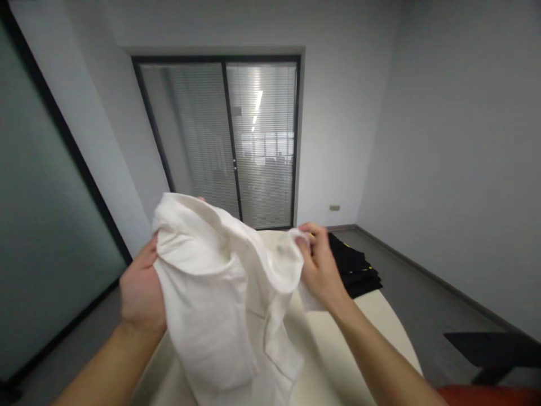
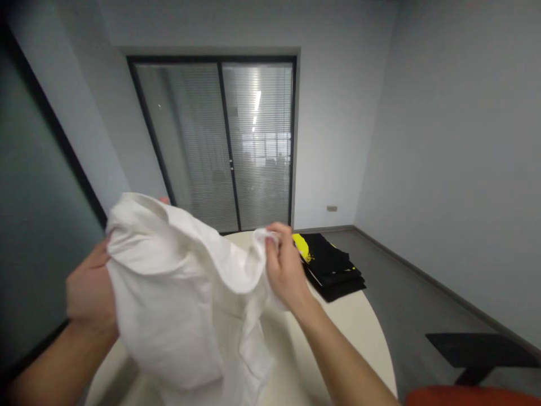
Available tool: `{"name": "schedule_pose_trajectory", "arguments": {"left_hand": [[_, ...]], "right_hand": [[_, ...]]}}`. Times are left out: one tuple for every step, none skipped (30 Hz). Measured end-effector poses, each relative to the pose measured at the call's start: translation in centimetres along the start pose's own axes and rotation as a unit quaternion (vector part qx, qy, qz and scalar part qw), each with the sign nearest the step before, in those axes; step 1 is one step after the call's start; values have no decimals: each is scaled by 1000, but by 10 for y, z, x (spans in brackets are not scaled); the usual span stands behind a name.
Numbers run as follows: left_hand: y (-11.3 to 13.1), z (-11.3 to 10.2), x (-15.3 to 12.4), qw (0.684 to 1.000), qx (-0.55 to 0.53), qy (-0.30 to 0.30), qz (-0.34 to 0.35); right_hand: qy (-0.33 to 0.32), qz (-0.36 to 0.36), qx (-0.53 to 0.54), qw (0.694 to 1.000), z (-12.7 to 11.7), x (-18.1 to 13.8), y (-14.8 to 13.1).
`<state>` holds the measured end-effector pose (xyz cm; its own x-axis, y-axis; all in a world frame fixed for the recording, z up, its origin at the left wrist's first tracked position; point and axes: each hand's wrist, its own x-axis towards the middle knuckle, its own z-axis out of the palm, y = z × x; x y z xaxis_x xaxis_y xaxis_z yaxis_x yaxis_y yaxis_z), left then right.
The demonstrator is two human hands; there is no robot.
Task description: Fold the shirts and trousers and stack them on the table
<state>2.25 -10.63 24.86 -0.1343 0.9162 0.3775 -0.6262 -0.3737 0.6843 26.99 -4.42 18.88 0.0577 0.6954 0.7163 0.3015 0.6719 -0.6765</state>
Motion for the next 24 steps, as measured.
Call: {"name": "schedule_pose_trajectory", "arguments": {"left_hand": [[-8,3,-5,999,-10,-14,-32],[-15,7,-10,997,-18,-29,-62],[-22,10,-15,995,-18,-38,-92],[-28,11,-18,992,-10,-41,-122],[-32,11,-20,989,5,-41,-145],[-35,10,-21,986,21,-35,-161],[-36,7,-21,984,37,-24,-174],[-37,2,-20,982,50,-9,-184],[-37,-3,-18,979,58,9,-197],[-38,-9,-16,974,64,31,-215],[-39,-16,-14,967,69,55,-239],[-40,-22,-12,959,73,79,-262],[-42,-29,-11,952,75,99,-281],[-44,-34,-10,947,75,114,-291],[-47,-38,-10,945,71,124,-296],[-50,-41,-10,944,64,129,-296],[-53,-42,-11,945,56,128,-297],[-56,-43,-13,945,47,122,-300],[-59,-42,-15,946,39,112,-303],[-62,-40,-17,947,33,100,-304],[-64,-37,-20,948,29,85,-305],[-66,-34,-23,950,26,71,-304],[-68,-31,-25,951,24,61,-303],[-69,-29,-27,952,24,58,-301]], "right_hand": [[-84,-44,12,995,12,-11,-9],[-133,-74,24,988,22,-20,-15],[-161,-77,24,984,30,-28,-19],[-170,-72,15,983,34,-32,-19],[-163,-60,-2,985,34,-33,-15],[-144,-41,-27,988,30,-30,-6],[-113,-24,-56,992,23,-25,7],[-73,-4,-83,994,14,-18,22],[-17,32,-104,994,4,-11,39],[39,77,-121,989,-5,-4,55],[72,108,-143,981,-13,0,67],[77,111,-172,976,-18,1,75],[81,93,-201,972,-21,-1,77],[76,66,-220,970,-20,-7,74],[58,37,-220,973,-16,-15,66],[9,14,-188,982,-10,-26,54],[-75,8,-131,989,-3,-37,41],[-177,25,-73,981,6,-48,28],[-247,52,-29,967,14,-58,17],[-263,76,1,962,22,-66,9],[-261,82,21,962,28,-71,4],[-259,72,31,963,33,-75,2],[-251,52,33,966,35,-77,2],[-248,25,30,968,36,-79,3]]}}
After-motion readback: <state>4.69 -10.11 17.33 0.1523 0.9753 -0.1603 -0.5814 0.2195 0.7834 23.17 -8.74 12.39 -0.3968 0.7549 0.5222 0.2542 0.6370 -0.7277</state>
